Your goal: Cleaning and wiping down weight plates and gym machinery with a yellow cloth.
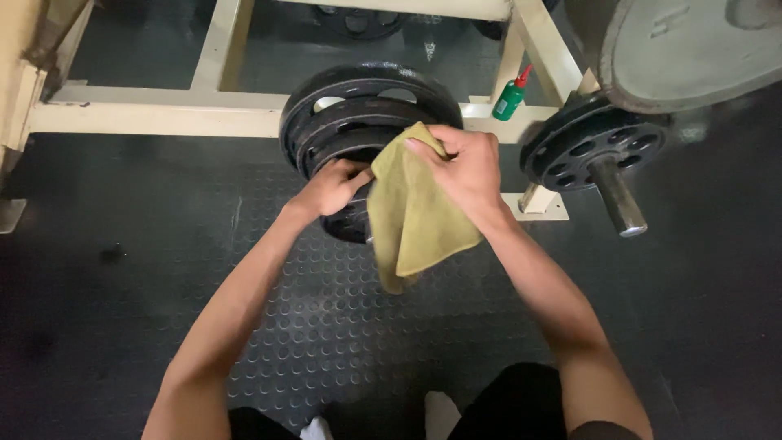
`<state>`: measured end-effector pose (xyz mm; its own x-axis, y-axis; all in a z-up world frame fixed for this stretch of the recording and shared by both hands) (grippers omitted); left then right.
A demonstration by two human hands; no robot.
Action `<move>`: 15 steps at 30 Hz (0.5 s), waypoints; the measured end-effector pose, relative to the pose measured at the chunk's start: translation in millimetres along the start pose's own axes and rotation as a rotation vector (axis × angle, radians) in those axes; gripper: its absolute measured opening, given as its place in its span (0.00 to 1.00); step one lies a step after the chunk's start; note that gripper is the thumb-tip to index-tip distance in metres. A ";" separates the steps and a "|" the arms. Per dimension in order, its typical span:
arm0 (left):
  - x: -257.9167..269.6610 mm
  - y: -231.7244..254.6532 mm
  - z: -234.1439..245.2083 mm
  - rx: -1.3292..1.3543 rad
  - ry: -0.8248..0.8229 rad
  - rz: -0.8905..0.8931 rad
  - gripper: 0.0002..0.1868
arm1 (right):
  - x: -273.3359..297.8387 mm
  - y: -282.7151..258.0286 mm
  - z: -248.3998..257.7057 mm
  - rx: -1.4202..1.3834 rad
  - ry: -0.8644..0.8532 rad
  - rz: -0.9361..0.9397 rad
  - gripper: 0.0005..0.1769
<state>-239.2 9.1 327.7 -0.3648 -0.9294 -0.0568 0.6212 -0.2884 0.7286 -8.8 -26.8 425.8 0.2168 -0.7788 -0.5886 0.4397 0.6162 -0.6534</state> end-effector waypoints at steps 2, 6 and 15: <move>1.8 2.3 0.7 -0.004 -0.010 0.007 0.23 | 2.1 21.5 -10.7 0.197 0.063 0.108 0.14; 2.6 6.2 0.6 0.031 -0.017 0.083 0.24 | -3.3 16.1 -18.2 0.398 0.149 0.392 0.16; 1.4 -4.9 -3.0 0.079 -0.014 0.122 0.26 | 24.2 52.4 -55.4 0.224 -0.274 0.114 0.16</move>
<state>-240.7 8.6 322.0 -0.3001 -0.9529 0.0446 0.6049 -0.1540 0.7813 -28.8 -6.9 350.9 0.4873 -0.7277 -0.4827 0.5724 0.6836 -0.4527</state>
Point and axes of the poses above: each hand's wrist, its own x-axis away from the middle knuckle, its own z-axis out of the back of the hand, y = z × x, the point moved 3 cm from there along -x, towards the middle knuckle, and after that the axes turned 6 degrees about z, right-handed, at the moved point
